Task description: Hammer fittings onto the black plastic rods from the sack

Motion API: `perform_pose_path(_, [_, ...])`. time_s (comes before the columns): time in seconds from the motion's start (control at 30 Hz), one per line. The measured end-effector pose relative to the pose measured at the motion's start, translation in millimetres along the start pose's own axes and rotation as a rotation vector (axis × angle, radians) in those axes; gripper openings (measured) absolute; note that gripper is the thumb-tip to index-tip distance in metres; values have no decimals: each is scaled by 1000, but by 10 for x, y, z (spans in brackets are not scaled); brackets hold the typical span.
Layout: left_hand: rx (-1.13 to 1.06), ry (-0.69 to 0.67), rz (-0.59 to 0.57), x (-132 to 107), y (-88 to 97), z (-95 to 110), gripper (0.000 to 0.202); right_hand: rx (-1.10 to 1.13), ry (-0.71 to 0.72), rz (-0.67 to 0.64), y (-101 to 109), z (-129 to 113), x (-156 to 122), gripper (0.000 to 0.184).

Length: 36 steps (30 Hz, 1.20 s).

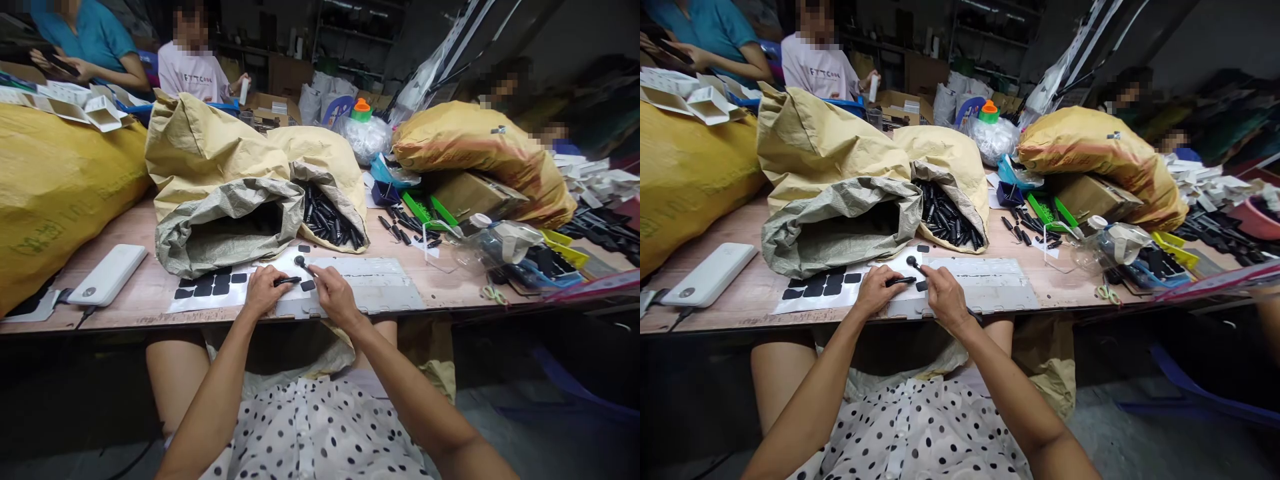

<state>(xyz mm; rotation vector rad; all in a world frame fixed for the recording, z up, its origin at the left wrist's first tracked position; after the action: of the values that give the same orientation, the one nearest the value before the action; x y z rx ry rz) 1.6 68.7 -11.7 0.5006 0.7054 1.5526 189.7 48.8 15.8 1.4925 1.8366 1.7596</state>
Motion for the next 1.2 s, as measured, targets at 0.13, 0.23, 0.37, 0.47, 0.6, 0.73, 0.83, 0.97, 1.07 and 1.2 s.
perform_pose_path(0.13, [-157,45,-22,-4,71,-38,34,-123,-44,-57,-35,306,183,43])
perform_pose_path(0.23, [-372,100,-51,-32,103,-74,51,-199,-14,-130,-141,421,236,43])
perform_pose_path(0.37, [-538,163,-70,-73,104,-93,62,-268,26,-165,-247,442,219,43])
perform_pose_path(0.47, [-537,157,-69,-84,111,-75,64,-280,24,-175,-270,429,204,43])
perform_pose_path(0.6, [-520,142,-74,-91,118,-67,63,-288,20,-178,-268,415,205,43])
perform_pose_path(0.73, [-507,147,-64,-86,118,-94,62,-287,25,-164,-263,404,216,42])
perform_pose_path(0.83, [-466,109,-55,-58,147,-84,57,-282,30,-167,-260,386,236,42])
perform_pose_path(0.97, [-383,-23,-7,-169,267,47,42,-274,15,-189,-245,368,265,41])
perform_pose_path(1.07, [-394,-57,-132,-477,202,125,36,-265,5,-202,-237,360,274,41])
perform_pose_path(1.2, [-367,44,-672,-1040,-411,-25,42,-269,-1,-202,-236,359,272,39])
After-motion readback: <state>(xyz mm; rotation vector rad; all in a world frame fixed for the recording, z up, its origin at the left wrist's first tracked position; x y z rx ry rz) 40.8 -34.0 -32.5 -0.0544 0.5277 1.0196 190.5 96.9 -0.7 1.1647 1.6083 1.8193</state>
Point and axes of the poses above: each hand's wrist, its own x-axis towards the middle knuckle, its own y-axis out of the back of the hand, z = x × y, the point moved 7 cm from there along x, towards the middle knuckle, and after that the axes turned 15 degrees about y, right-handed, at the moved point
